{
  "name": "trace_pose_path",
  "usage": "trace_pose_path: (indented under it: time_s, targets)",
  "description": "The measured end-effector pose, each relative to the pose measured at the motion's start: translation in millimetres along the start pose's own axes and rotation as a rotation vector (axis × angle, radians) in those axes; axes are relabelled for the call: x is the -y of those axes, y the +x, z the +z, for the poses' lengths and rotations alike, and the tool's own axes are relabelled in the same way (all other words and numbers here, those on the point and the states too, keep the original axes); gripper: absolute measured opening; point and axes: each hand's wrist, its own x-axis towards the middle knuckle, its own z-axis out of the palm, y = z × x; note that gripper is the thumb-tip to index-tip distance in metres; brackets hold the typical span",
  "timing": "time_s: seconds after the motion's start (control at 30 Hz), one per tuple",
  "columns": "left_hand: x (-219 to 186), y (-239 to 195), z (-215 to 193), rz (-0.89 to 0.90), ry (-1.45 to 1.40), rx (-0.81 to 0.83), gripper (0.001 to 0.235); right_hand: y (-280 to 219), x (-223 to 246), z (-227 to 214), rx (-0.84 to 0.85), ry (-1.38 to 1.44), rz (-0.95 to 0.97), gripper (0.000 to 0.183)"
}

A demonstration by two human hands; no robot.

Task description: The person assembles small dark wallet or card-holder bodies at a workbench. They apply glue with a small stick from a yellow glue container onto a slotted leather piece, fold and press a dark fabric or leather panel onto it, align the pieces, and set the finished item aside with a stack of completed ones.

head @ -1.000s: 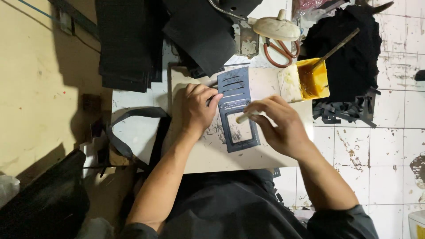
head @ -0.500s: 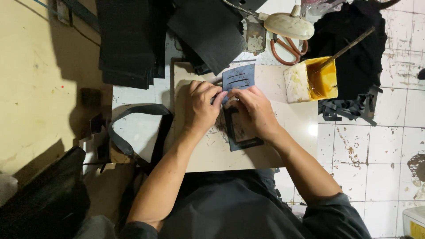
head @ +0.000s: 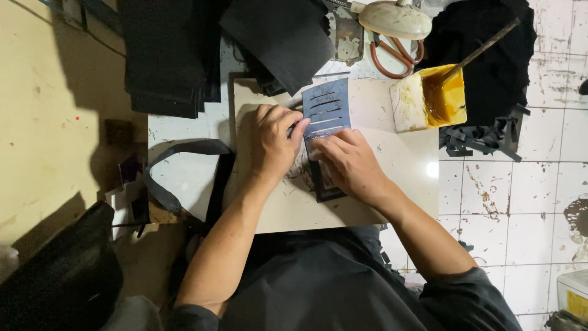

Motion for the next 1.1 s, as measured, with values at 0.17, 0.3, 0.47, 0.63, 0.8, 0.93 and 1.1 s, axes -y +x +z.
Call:
trace_pose_path:
  time_s: [0.17,0.3,0.47,0.63,0.8,0.93,1.1]
  targets:
    - [3,0,1,0.022,-0.031,-0.027,0.017,-8,10,0,-0.021,-0.036,-0.031,0.023]
    - [1,-1,1,0.034,-0.049,-0.041,0.017,-17,18,-1,-0.044,-0.034,-0.037,0.018]
    - [6,-3,6,0.033,-0.054,-0.057,0.018,-35,36,-7,-0.061,-0.031,-0.057,0.018]
    - [4,-2,2,0.046,-0.037,-0.038,0.016,-46,53,-15,-0.111,-0.010,-0.077,0.015]
    - [4,-4,4,0.044,-0.074,-0.090,0.015,-49,60,-29,-0.126,-0.028,-0.068,0.016]
    - [-37,-17,-39,-0.192,-0.256,-0.144,0.014,-83,24,-35,-0.205,0.110,0.178,0.017]
    - [-58,-67,-57,-0.618,-0.693,-0.216,0.013,-78,10,-49,-0.407,0.289,0.591,0.018]
